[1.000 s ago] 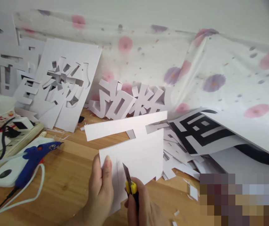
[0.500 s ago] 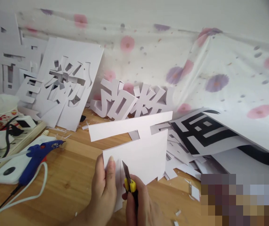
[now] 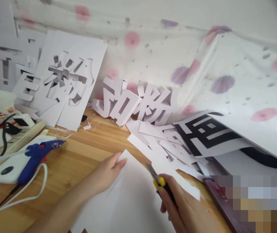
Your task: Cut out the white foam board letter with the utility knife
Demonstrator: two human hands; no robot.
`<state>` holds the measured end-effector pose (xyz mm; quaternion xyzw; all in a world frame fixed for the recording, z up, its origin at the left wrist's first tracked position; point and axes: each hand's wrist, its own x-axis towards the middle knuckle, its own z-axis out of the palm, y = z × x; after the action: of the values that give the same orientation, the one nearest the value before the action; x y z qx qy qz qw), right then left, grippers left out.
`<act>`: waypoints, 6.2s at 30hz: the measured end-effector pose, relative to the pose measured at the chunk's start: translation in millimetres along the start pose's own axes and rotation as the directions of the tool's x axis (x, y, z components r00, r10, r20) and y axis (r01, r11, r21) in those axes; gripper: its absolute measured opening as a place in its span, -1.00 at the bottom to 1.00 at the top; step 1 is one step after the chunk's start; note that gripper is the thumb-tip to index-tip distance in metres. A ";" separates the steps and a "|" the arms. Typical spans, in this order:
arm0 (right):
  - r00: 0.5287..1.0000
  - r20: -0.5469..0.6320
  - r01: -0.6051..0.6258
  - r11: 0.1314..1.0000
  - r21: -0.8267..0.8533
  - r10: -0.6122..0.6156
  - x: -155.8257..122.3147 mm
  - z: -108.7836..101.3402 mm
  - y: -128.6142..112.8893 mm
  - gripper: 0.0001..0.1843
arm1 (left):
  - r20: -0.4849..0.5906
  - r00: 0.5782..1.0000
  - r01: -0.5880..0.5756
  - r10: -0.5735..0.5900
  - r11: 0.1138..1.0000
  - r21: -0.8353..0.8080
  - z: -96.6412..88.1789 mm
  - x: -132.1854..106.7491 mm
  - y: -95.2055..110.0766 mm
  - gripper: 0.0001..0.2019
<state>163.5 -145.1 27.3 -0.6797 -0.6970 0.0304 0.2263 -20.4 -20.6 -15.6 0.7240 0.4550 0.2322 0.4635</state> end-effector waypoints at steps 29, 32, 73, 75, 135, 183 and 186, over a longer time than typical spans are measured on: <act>0.817 0.570 0.031 0.981 -0.192 0.085 21.4 38.4 24.7 -0.86 | 0.206 0.976 -0.169 0.075 0.859 0.483 27.0 3.7 -21.1 -0.40; 0.850 0.526 0.108 0.969 -0.220 0.025 19.4 40.0 27.1 -0.87 | 0.215 0.973 -0.179 0.082 0.855 0.486 26.4 4.1 -20.4 -0.42; 0.900 0.434 0.245 0.866 -0.436 -0.036 8.9 41.2 32.0 -0.72 | 0.223 0.967 -0.231 0.124 0.798 0.557 20.0 5.0 -16.4 -0.47; 0.909 0.417 0.212 0.872 -0.441 -0.010 7.7 37.6 30.1 -0.75 | 0.221 0.969 -0.220 0.114 0.805 0.551 19.8 5.9 -16.9 -0.46; 0.762 0.177 -0.497 0.737 -0.457 0.623 -33.4 27.1 108.8 -0.41 | 0.074 0.966 0.228 -0.247 0.953 0.201 -10.3 -3.8 2.9 -0.66; 0.980 -0.090 0.191 0.973 0.133 -0.180 32.6 73.9 -5.3 -0.73 | -0.319 0.867 0.192 -0.383 0.847 -0.495 32.6 -1.7 9.1 -0.64; 0.985 -0.042 0.172 0.976 0.133 -0.167 34.9 69.0 -6.4 -0.76 | -0.326 0.878 0.172 -0.352 0.865 -0.471 32.5 -2.9 9.1 -0.64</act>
<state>133.8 -93.7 -22.7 -0.6012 -0.7452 0.0481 0.2845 6.9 -39.5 -22.4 0.4708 0.5738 0.4032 0.5353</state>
